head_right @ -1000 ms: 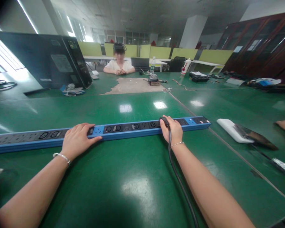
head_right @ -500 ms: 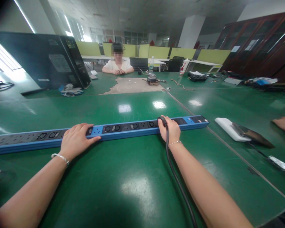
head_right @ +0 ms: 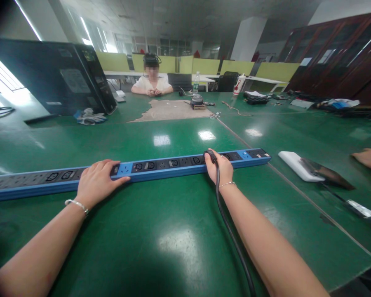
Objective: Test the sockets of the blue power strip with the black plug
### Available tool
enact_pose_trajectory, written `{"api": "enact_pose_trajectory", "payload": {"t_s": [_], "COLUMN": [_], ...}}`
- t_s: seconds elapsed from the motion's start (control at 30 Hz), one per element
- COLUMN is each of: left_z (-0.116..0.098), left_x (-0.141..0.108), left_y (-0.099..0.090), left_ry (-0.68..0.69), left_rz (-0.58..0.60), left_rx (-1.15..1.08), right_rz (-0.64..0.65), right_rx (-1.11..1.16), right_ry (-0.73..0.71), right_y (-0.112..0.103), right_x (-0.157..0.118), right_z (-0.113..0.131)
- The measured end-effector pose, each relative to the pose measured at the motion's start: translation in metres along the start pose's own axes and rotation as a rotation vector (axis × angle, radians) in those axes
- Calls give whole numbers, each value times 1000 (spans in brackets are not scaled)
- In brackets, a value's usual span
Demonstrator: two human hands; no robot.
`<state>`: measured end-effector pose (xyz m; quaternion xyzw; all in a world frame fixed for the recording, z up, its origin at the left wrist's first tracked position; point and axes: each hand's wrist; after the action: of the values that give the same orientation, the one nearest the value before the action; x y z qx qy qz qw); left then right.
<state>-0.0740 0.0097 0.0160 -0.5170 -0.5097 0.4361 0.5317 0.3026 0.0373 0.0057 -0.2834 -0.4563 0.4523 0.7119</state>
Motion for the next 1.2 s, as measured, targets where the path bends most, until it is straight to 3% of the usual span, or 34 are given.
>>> {"api": "enact_pose_trajectory", "payload": {"t_s": [0.27,0.43,0.63,0.77,0.87,1.0,1.2], "left_z": [0,-1,-1,-2,-2,-2,-1], "left_x": [-1,-2,-2,-2,-3,-3,-3], "left_y": [0,0,-2,-3,-2,-1,-1], "left_ry": [4,8,3,6,19,34,32], "left_rz": [-11,-11,-2,-8,-28,-55,-50], "left_rx": [8,-7,-14,-4,-14,-38,-74], "right_rz": [21,-23,-45,-48,-110,-212,73], "right_rx": [40,-56,-110,-13,188,499,485], "right_ry": [-58,-128,-67,-38,1,-19,-217], "right_y": [2,8,12,15,13,6,23], "right_x": [2,-4,-10,-7,-6,-15,-32], "right_z": [-10,-9,-4,-5,-2,25,91]}}
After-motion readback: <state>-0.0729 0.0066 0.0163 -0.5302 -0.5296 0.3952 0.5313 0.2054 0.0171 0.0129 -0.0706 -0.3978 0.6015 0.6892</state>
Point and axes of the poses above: each hand's wrist, its own x-axis towards the middle knuckle, its own y-axis out of the palm, z = x × y, and after that the axes turned 14 degrees about z, right-handed
